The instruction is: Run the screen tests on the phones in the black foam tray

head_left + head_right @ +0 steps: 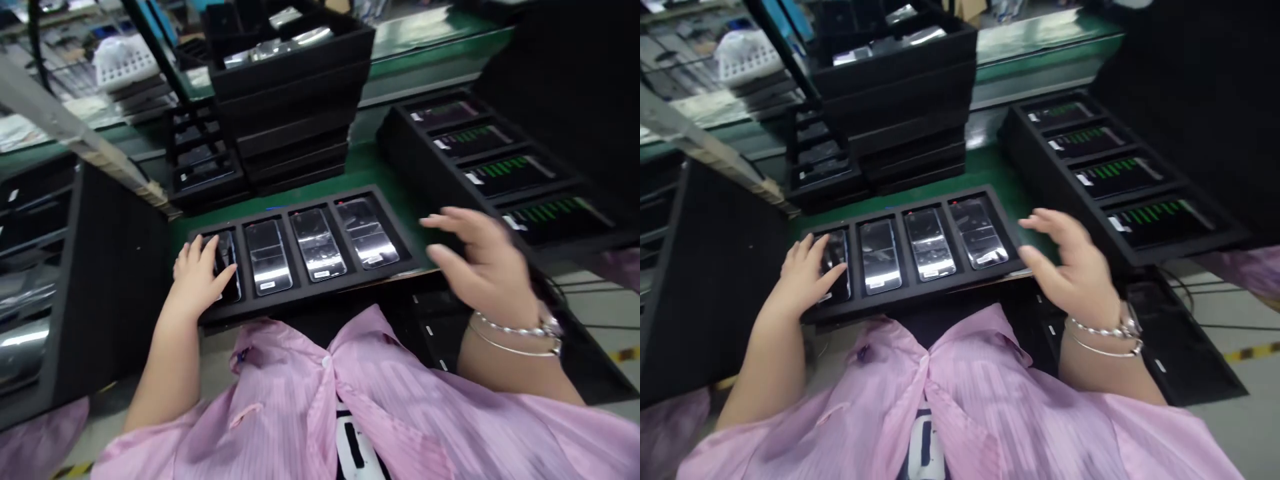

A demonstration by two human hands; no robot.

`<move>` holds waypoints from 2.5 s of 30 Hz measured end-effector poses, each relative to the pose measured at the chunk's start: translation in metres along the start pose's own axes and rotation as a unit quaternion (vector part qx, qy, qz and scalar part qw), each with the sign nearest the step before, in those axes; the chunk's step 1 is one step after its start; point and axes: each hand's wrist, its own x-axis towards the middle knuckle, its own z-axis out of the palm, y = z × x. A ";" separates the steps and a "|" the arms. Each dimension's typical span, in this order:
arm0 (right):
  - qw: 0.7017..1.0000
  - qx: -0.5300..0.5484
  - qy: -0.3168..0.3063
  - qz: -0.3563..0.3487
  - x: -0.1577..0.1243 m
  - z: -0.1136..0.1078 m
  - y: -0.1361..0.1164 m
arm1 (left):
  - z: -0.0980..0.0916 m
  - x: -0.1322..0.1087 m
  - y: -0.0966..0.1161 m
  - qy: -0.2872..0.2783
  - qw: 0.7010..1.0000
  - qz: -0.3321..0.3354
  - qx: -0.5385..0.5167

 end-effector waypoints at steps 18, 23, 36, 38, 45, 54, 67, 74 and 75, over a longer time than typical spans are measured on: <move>0.977 -0.155 -0.140 -0.033 0.010 0.098 -0.019 | 0.021 0.008 0.042 0.044 0.998 0.044 -0.030; 0.950 -0.170 -0.230 -0.128 0.003 0.132 -0.057 | 0.029 0.021 0.095 -0.023 0.988 0.147 -0.027; 0.966 -0.089 -0.210 -0.125 0.001 0.134 -0.048 | 0.045 0.030 0.108 -0.046 0.992 0.115 -0.034; 0.968 -0.083 -0.197 -0.130 -0.001 0.127 -0.050 | 0.036 0.012 0.100 -0.001 0.990 0.128 -0.050; 0.965 -0.054 -0.145 -0.210 -0.020 0.098 -0.052 | 0.026 -0.070 0.058 0.062 0.982 0.153 -0.089; 0.960 -0.152 -0.165 -0.168 -0.015 0.109 -0.048 | 0.047 -0.073 0.027 0.076 0.989 0.119 -0.040; 0.939 -0.225 -0.229 -0.122 -0.017 0.093 -0.045 | 0.036 -0.071 0.039 -0.012 0.996 0.086 -0.020; 0.957 -0.172 -0.234 -0.011 0.046 0.111 -0.042 | 0.015 -0.008 0.046 0.021 0.998 0.030 -0.044; 0.965 -0.158 -0.206 -0.024 0.051 0.106 -0.046 | 0.010 -0.006 0.045 0.059 0.996 0.037 -0.056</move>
